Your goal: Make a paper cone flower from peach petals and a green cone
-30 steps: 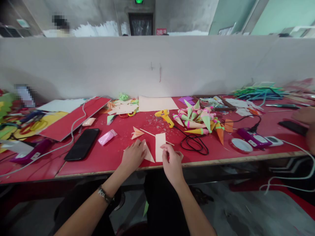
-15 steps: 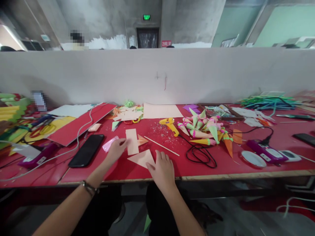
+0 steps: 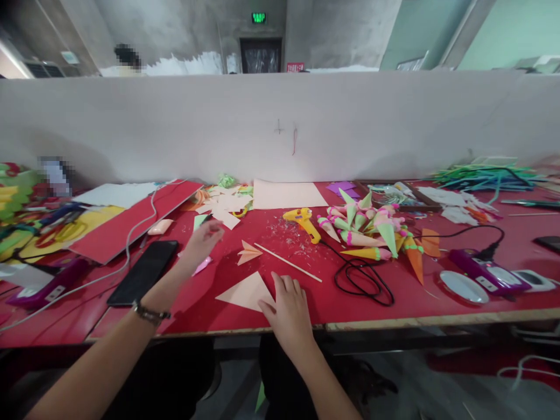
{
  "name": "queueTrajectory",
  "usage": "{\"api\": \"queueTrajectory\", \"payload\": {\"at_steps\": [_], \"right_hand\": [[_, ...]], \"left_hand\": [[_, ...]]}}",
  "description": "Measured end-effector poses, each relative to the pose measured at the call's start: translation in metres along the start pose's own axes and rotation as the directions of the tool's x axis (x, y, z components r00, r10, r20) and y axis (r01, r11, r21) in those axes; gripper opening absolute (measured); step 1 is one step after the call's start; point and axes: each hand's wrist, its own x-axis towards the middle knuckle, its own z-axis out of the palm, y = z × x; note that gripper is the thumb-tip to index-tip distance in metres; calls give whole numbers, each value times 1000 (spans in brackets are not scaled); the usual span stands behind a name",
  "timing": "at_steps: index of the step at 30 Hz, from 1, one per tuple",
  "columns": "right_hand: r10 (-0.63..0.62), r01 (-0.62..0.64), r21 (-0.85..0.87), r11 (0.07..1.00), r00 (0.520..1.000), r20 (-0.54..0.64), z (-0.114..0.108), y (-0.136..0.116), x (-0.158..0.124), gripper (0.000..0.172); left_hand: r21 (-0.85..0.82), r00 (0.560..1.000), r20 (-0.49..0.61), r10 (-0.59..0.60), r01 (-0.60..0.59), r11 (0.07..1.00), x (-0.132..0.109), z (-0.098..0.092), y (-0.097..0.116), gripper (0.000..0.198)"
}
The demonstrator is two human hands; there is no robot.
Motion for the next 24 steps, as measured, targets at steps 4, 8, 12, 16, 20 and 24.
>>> {"api": "queueTrajectory", "payload": {"at_steps": [4,8,12,16,20,24], "right_hand": [[-14,13,32,999,999,43,-2,-1,0,41],[-2,-2,88,996,999,53,-1,-3,-2,50],[10,-14,160,987,999,30,-5,-6,0,42],[-49,44,188,981,999,23,-15,-2,8,26],[-136,115,315,942,990,45,-21,11,14,30],[-247,178,382,907,958,142,-19,26,17,33]], "left_hand": [[396,888,400,227,-391,831,-69,7,1,37],[565,844,498,201,-491,663,-102,11,-6,53],[550,796,533,286,-584,597,-104,9,-8,43],[545,749,555,362,-656,522,-107,0,-2,55],[495,611,704,362,-788,367,-111,-6,4,69],[441,541,805,243,-820,364,-112,-4,1,75]]}}
